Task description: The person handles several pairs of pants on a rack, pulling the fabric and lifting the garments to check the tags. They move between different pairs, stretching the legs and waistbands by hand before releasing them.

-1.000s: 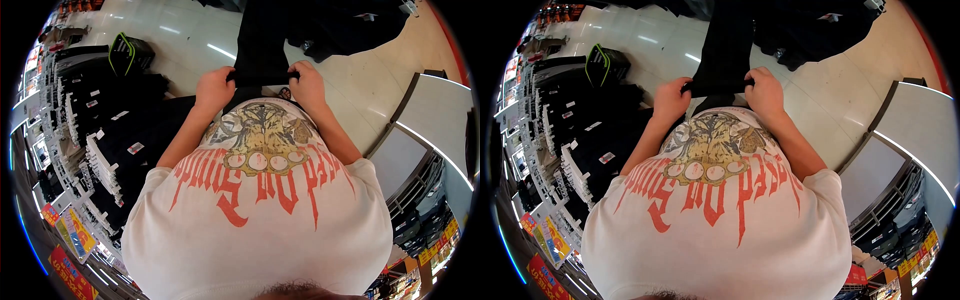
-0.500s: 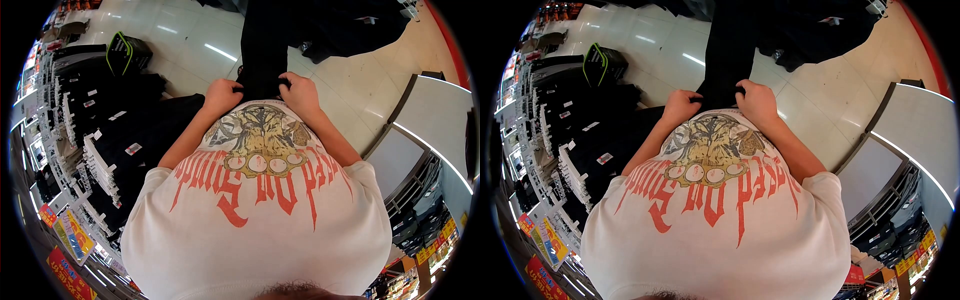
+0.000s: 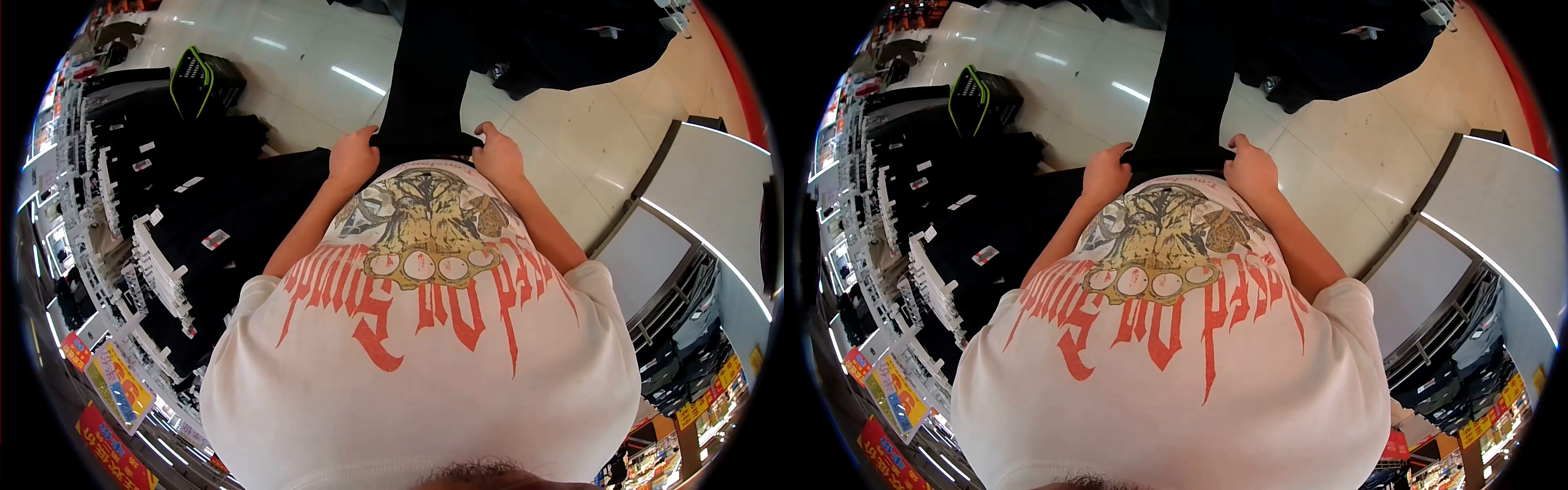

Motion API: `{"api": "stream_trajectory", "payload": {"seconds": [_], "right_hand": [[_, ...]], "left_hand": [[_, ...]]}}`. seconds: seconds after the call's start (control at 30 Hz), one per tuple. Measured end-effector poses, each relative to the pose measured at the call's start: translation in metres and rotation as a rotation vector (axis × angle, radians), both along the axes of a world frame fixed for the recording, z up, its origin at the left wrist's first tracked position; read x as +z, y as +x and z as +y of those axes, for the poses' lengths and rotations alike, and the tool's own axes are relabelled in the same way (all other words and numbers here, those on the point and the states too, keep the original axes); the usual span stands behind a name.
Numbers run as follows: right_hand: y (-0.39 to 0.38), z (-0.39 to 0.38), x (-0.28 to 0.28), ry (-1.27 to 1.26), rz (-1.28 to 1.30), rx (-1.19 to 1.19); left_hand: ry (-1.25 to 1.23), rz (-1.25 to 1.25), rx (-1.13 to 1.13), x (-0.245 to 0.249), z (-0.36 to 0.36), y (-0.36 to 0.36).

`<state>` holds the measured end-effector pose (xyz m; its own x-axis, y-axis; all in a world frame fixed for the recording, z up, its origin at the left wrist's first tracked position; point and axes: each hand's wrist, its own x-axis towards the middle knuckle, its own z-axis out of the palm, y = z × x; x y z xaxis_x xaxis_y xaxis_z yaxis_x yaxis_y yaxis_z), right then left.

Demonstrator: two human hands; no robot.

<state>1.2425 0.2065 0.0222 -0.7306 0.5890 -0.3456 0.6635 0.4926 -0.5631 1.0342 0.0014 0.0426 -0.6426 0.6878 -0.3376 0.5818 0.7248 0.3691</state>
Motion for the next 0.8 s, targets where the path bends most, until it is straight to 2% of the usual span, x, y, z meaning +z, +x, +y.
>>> {"api": "stream_trajectory", "payload": {"seconds": [0.03,0.07,0.13,0.17,0.27,0.37,0.43,0.5,0.53,0.63,0.73,0.8], "right_hand": [[0.001,-0.001,0.003,-0.015,0.007,0.016],[0.001,0.0,0.002,-0.232,0.06,-0.036],[0.004,0.001,-0.002,-0.666,0.163,-0.141],[0.005,-0.001,-0.005,-0.799,0.207,-0.216],[0.007,-0.006,-0.017,-1.119,0.324,-0.39],[0.008,-0.007,-0.024,-1.331,0.402,-0.512],[0.009,-0.004,-0.024,-1.527,0.444,-0.653],[0.006,-0.004,-0.013,-1.395,0.319,-0.618],[0.004,-0.005,-0.008,-1.328,0.257,-0.599],[0.006,-0.01,-0.03,-1.238,0.282,-0.542],[0.009,-0.013,-0.042,-1.327,0.384,-0.723],[0.011,-0.013,-0.046,-1.38,0.353,-0.756]], "left_hand": [[-0.025,-0.036,0.012,0.002,0.001,0.001],[-0.049,-0.073,0.023,0.003,0.002,0.002],[0.238,-0.522,0.321,-0.01,-0.003,0.006],[0.383,-0.745,0.469,-0.017,-0.006,0.007],[0.46,-0.822,0.424,-0.03,-0.011,0.003],[0.447,-0.962,0.503,-0.026,-0.012,0.001],[0.518,-1.188,0.663,-0.032,-0.015,-0.011],[0.516,-1.224,0.752,-0.03,-0.013,-0.012],[0.48,-1.148,0.759,-0.026,-0.008,-0.007],[0.477,-1.058,0.775,-0.019,0.002,0.003],[0.534,-1.106,0.794,-0.022,0.006,0.006],[0.551,-1.16,0.805,-0.026,0.005,0.006]]}}
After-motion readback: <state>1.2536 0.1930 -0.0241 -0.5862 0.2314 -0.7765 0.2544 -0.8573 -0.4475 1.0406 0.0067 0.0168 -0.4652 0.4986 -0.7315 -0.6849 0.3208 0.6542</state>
